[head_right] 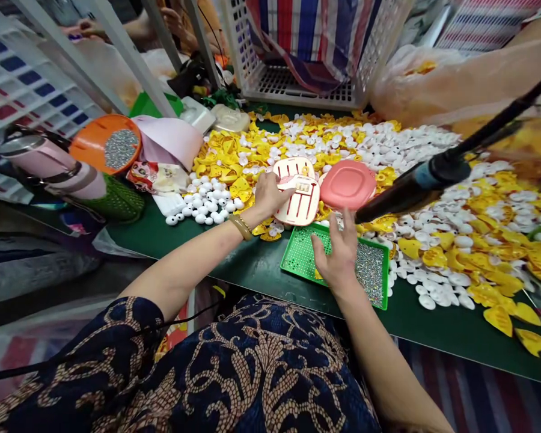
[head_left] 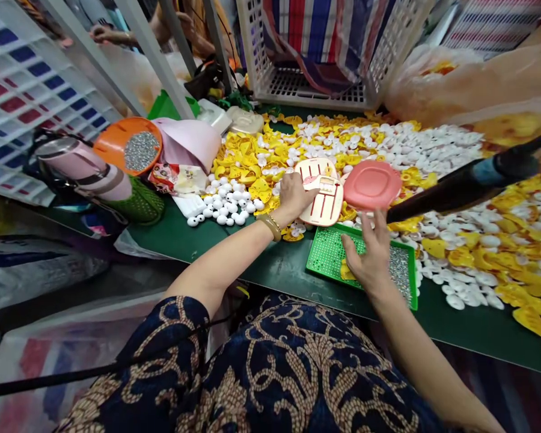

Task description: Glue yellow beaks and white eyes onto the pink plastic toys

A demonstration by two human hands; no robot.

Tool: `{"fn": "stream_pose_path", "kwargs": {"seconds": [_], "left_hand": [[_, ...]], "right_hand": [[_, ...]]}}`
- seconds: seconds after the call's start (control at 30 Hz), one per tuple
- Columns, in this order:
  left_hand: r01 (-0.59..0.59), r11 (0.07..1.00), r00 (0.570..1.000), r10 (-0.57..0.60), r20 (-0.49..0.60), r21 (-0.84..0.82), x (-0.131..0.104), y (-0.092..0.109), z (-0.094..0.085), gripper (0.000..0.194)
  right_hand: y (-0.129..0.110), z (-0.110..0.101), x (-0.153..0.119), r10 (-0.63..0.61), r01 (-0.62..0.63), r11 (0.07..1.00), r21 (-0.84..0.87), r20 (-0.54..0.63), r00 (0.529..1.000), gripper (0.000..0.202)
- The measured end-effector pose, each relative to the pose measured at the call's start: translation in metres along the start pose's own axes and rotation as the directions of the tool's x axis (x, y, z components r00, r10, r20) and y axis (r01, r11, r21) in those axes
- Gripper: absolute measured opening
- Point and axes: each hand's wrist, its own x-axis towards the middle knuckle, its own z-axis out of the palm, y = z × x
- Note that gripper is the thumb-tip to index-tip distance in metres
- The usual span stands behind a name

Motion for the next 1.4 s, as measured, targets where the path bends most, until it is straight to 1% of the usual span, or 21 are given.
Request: {"fn": "stream_pose_path", "kwargs": {"seconds": [0.07,0.13,0.2,0.27,0.33,0.4,0.47,0.57,0.63,0.73,0.83,0.93,1.0,1.07,1.13,1.2,1.27,1.3,1.33,1.37,1.4], "left_hand": [[-0.038,0.999,0.999,0.038,0.010,-0.002,-0.005,-0.004,0.003,0.045],[-0.113,0.994,0.993,0.113,-0.013,-0.005,-0.011,-0.009,0.008,0.041],[-0.215,0.976,0.975,0.216,-0.054,0.012,-0.019,-0.013,0.013,0.038],[-0.326,0.944,0.941,0.330,-0.075,0.053,-0.025,-0.017,0.017,0.035],[-0.435,0.896,0.897,0.439,-0.046,0.086,-0.032,-0.020,0.018,0.031],[-0.524,0.847,0.851,0.525,0.022,0.089,-0.038,-0.023,0.016,0.028],[-0.579,0.813,0.815,0.573,0.089,0.068,-0.044,-0.027,0.011,0.032],[-0.617,0.786,0.780,0.606,0.157,0.032,-0.051,-0.038,-0.001,0.048],[-0.622,0.782,0.772,0.607,0.187,0.028,-0.052,-0.048,-0.007,0.058],[-0.616,0.787,0.777,0.603,0.179,0.020,-0.052,-0.064,-0.012,0.064],[-0.615,0.789,0.776,0.602,0.186,0.011,-0.058,-0.077,-0.013,0.070],[-0.631,0.776,0.752,0.610,0.249,0.004,-0.073,-0.085,-0.015,0.074],[-0.653,0.758,0.724,0.623,0.296,0.002,-0.082,-0.089,-0.017,0.083],[-0.667,0.745,0.706,0.628,0.327,0.008,-0.089,-0.092,-0.020,0.093],[-0.656,0.754,0.720,0.609,0.333,0.038,-0.093,-0.095,-0.023,0.094],[-0.633,0.770,0.749,0.582,0.317,0.080,-0.093,-0.098,-0.028,0.091],[-0.623,0.774,0.762,0.572,0.304,0.107,-0.091,-0.101,-0.033,0.085],[-0.624,0.773,0.763,0.573,0.300,0.112,-0.089,-0.103,-0.035,0.082],[-0.625,0.772,0.763,0.574,0.296,0.114,-0.087,-0.105,-0.037,0.077],[-0.624,0.772,0.765,0.574,0.292,0.118,-0.085,-0.107,-0.039,0.072],[-0.621,0.774,0.769,0.571,0.287,0.125,-0.083,-0.110,-0.040,0.068]], "right_hand": [[-0.002,-0.016,-0.031,-0.054,0.053,0.998,-0.015,-0.101,0.993,0.062],[0.000,-0.026,-0.058,-0.057,0.042,0.995,-0.090,-0.179,0.982,0.063],[0.003,-0.027,-0.076,-0.045,0.007,0.983,-0.182,-0.205,0.978,0.062],[0.003,-0.021,-0.084,-0.005,-0.047,0.971,-0.234,-0.219,0.976,0.058],[-0.001,-0.013,-0.084,0.049,-0.108,0.964,-0.244,-0.237,0.970,0.055],[-0.006,-0.004,-0.080,0.080,-0.147,0.951,-0.273,-0.241,0.967,0.056],[-0.010,0.002,-0.077,0.123,-0.190,0.931,-0.312,-0.222,0.967,0.055],[-0.015,0.008,-0.073,0.214,-0.272,0.909,-0.317,-0.204,0.955,0.050],[-0.015,0.012,-0.070,0.208,-0.264,0.918,-0.297,-0.208,0.956,0.049],[-0.015,0.017,-0.064,0.121,-0.183,0.942,-0.281,-0.224,0.967,0.051],[-0.016,0.018,-0.061,0.056,-0.120,0.956,-0.268,-0.232,0.971,0.047],[-0.016,0.013,-0.055,0.085,-0.126,0.967,-0.222,-0.183,0.979,0.033],[-0.013,0.007,-0.047,0.121,-0.144,0.980,-0.135,-0.165,0.979,0.024],[-0.008,0.001,-0.031,0.117,-0.124,0.992,-0.032,-0.173,0.978,0.019],[-0.004,-0.001,-0.009,0.096,-0.091,0.995,0.040,-0.170,0.981,0.016],[-0.003,0.005,0.019,0.099,-0.090,0.992,0.086,-0.117,0.988,0.019],[-0.003,0.018,0.052,0.105,-0.105,0.990,0.096,0.008,0.994,0.029],[-0.002,0.025,0.070,0.112,-0.118,0.991,0.057,0.096,0.989,0.036],[0.000,0.032,0.087,0.163,-0.163,0.987,-0.017,0.171,0.972,0.049],[0.003,0.038,0.104,0.271,-0.253,0.962,-0.104,0.219,0.937,0.067],[0.008,0.043,0.119,0.377,-0.336,0.922,-0.191,0.258,0.889,0.082]]}}
